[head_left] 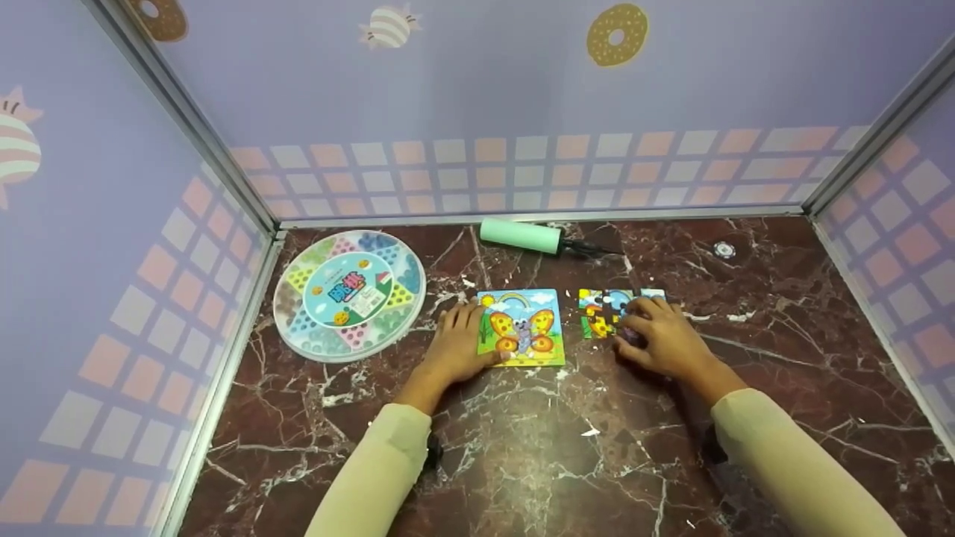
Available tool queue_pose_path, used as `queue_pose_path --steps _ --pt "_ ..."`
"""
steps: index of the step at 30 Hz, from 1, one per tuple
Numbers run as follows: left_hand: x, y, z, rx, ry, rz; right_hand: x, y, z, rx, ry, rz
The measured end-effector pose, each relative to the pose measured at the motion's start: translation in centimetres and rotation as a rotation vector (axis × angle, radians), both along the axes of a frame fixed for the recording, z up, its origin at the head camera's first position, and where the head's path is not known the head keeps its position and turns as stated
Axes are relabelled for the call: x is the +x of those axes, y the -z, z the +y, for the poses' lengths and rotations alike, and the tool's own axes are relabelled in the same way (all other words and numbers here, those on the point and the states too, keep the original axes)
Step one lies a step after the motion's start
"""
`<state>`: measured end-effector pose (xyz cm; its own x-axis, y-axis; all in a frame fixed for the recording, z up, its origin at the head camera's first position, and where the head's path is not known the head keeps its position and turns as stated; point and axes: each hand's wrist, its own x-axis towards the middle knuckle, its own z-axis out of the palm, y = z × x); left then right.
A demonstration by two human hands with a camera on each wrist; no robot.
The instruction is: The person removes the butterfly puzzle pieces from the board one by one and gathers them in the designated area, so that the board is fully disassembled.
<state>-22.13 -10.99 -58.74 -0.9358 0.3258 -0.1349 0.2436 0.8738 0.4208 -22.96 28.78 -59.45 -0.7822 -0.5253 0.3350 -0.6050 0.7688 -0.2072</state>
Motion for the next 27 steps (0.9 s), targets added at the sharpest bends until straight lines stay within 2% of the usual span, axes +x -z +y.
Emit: queue_pose_path --steps 14,27 --pt "0.0 -0.1 -0.1 -0.004 0.006 0.000 -0.7 -0.5 -5.4 0.000 -0.028 -0.034" --pt "0.1 -0.1 -0.2 0.009 0.017 0.015 -0.8 -0.8 -9.4 -0.002 0.004 -0.066"
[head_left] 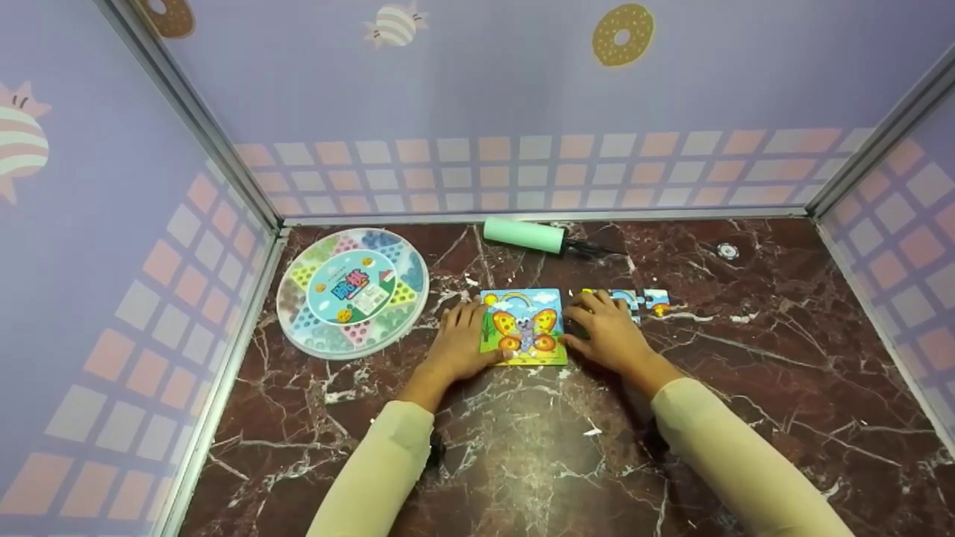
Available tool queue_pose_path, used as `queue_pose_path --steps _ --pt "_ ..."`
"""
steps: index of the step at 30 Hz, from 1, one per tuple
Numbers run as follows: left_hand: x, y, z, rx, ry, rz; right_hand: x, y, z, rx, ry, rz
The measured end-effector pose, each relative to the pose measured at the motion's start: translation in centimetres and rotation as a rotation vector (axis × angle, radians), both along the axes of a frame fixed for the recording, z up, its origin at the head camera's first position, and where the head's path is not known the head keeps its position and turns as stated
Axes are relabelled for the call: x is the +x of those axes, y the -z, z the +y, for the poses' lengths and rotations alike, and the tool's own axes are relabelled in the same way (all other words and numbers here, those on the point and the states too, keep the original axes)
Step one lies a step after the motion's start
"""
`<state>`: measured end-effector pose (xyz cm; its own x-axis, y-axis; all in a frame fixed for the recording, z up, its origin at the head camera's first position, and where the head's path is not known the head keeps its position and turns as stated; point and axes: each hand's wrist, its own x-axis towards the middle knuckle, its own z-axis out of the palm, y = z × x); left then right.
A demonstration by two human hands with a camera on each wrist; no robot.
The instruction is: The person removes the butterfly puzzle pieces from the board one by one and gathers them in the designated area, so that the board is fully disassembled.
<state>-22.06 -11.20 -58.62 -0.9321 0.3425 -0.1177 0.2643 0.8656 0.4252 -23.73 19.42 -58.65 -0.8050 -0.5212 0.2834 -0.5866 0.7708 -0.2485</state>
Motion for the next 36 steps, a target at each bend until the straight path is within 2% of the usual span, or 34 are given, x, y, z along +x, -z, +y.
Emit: queue_pose_path --steps 9,15,19,27,36 --pt "-0.4 1.1 -0.1 0.029 -0.016 0.009 -0.4 -0.6 -1.9 0.022 0.058 -0.070" --pt "-0.1 0.4 0.0 0.015 -0.012 -0.001 -0.6 -0.5 -3.1 0.035 0.056 -0.075" --pt "0.1 -0.2 0.0 0.004 -0.008 0.015 -0.5 -0.4 -3.6 0.019 0.060 -0.106" --pt "0.0 -0.2 0.1 -0.028 -0.009 -0.003 -0.7 -0.8 -4.2 0.054 0.079 -0.167" --pt "-0.1 0.0 0.2 -0.018 -0.019 -0.024 -0.7 -1.0 -5.0 0.087 0.088 -0.223"
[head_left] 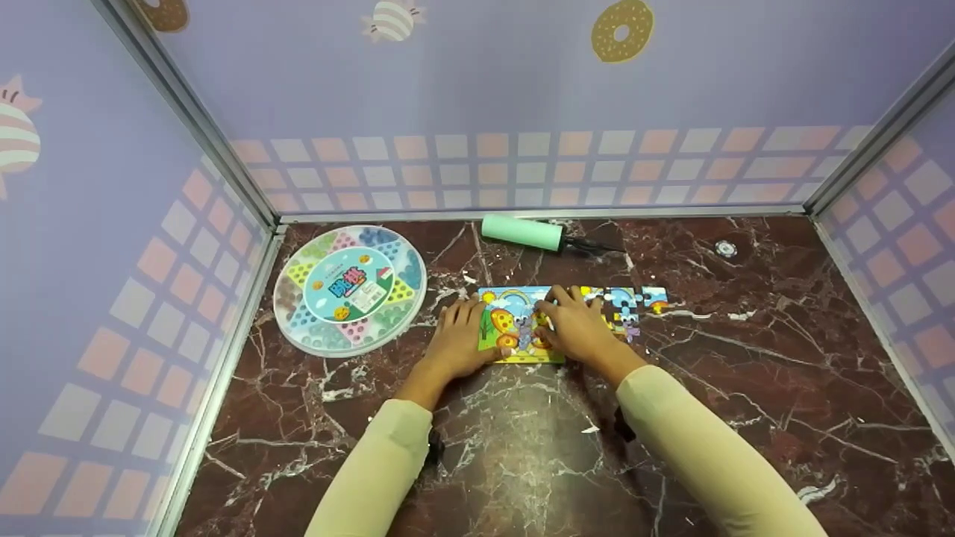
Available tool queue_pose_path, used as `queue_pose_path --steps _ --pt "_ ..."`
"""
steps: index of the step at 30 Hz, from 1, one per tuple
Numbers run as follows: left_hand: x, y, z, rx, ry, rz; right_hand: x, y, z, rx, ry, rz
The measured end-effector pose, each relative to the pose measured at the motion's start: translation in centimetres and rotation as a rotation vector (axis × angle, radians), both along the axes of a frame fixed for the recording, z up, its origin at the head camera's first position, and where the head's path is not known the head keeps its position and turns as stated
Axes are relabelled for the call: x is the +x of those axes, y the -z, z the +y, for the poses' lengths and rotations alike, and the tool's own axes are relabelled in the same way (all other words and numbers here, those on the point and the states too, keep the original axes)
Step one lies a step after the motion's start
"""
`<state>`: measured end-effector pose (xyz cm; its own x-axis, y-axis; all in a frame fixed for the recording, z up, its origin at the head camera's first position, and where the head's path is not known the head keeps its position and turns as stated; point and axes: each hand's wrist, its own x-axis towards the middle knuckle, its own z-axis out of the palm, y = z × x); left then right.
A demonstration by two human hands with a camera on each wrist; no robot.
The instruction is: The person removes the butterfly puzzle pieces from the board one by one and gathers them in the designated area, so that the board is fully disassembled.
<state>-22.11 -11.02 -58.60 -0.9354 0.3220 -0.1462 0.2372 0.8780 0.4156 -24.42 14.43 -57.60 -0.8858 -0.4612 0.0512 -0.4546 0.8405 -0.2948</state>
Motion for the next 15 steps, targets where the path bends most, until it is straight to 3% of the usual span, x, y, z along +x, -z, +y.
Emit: queue_pose_path --steps 8,15 --pt "0.2 -0.1 -0.1 0.029 0.001 -0.002 0.0 -0.1 -0.8 0.067 0.010 -0.030" --pt "0.1 -0.1 -0.2 0.025 0.001 0.012 0.0 -0.2 -1.2 0.060 0.014 -0.029"
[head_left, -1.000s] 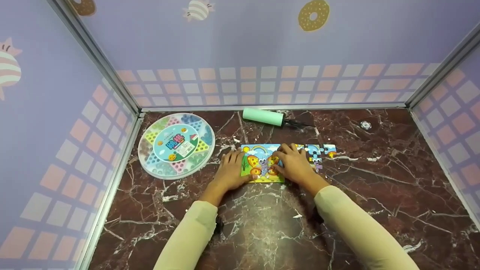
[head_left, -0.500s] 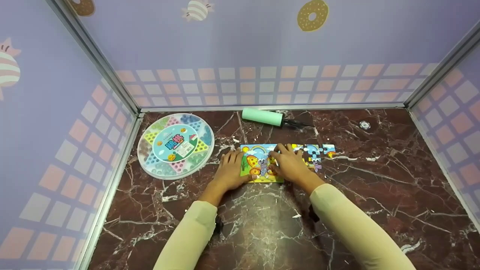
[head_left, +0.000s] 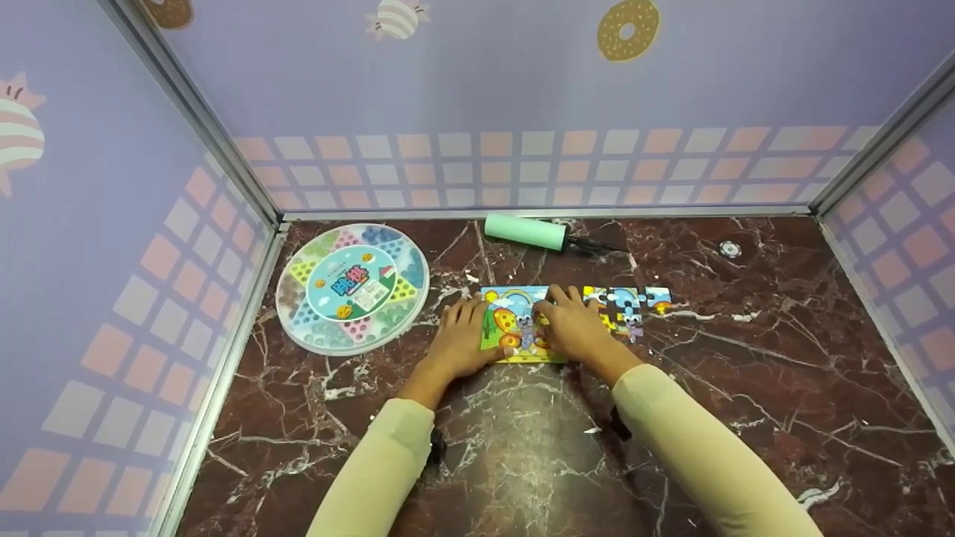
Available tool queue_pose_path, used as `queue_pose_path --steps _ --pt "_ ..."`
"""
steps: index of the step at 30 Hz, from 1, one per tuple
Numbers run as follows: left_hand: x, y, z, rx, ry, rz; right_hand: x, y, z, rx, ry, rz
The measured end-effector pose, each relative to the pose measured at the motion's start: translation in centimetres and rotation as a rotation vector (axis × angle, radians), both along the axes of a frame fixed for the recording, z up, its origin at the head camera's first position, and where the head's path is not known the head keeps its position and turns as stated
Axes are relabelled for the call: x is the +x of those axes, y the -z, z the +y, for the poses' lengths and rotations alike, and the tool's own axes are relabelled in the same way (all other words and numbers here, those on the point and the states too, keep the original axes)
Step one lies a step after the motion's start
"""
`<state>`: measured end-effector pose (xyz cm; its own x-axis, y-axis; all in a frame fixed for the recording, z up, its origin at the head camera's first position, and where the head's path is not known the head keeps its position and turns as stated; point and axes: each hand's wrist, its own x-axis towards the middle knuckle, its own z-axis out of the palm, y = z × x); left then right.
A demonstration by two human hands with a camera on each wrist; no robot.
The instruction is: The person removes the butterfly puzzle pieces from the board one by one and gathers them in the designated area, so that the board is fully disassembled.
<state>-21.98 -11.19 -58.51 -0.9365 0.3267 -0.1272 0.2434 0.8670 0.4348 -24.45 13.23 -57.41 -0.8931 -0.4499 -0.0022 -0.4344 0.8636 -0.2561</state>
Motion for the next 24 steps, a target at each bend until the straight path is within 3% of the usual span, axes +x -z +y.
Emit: queue_pose_path --steps 24 --pt "-0.10 0.05 0.04 -0.015 -0.002 -0.013 -0.15 0.30 0.26 -0.075 -0.057 0.012"
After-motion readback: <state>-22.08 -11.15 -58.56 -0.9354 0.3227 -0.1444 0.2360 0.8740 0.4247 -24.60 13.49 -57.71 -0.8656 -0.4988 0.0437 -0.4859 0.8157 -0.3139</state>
